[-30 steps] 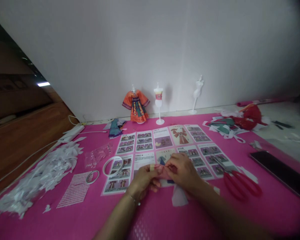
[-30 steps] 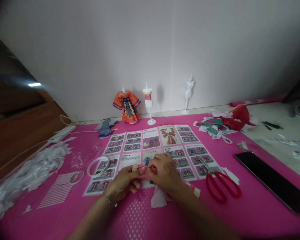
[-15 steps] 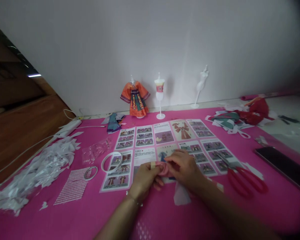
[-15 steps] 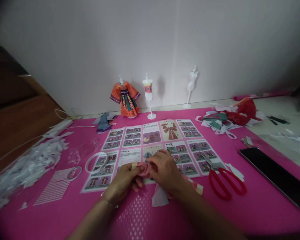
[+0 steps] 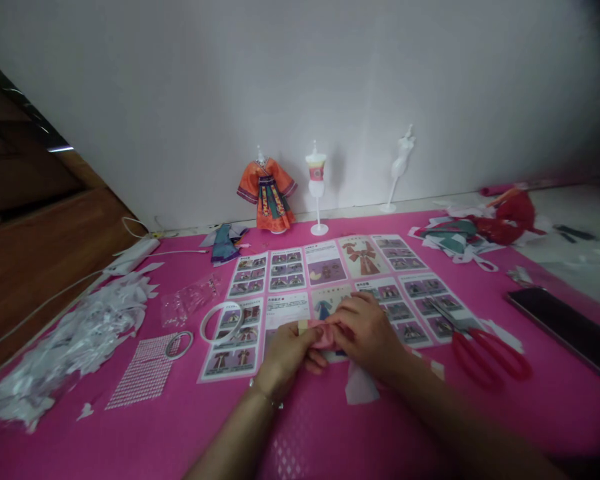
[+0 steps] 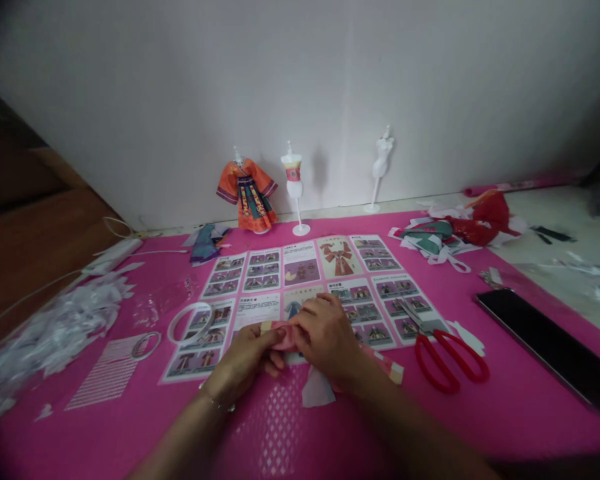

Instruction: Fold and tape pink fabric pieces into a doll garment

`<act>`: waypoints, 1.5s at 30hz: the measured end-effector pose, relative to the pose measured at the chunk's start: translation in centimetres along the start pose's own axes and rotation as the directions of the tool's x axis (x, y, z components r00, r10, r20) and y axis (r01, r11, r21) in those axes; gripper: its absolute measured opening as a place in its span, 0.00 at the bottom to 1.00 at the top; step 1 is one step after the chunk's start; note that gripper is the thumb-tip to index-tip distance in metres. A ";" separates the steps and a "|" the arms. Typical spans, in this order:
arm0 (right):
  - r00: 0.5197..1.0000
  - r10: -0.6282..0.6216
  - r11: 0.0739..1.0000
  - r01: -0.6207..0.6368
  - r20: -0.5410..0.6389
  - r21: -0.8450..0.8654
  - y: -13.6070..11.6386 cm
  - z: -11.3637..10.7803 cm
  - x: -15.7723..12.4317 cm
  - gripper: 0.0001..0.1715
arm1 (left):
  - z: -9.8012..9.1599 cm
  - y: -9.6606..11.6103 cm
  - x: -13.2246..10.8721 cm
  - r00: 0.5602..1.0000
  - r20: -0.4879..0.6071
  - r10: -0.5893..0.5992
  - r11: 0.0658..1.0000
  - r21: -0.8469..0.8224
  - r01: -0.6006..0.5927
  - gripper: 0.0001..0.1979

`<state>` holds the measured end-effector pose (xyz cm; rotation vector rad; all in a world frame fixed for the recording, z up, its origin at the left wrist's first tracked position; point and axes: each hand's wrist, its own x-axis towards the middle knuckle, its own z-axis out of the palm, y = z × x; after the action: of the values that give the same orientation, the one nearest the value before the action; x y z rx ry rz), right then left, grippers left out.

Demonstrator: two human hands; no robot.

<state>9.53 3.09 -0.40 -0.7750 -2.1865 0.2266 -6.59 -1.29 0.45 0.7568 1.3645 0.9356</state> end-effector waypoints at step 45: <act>0.995 -0.097 0.995 0.097 0.000 -0.007 -0.2 0.0 -0.2 0.09 | -0.4 0.0 -0.4 0.999 0.032 -0.002 0.993 -0.114 0.006 0.08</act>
<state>9.60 2.79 -0.45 -0.6702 -2.2190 0.1701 -6.98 -1.64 0.58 0.6791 1.2732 0.9861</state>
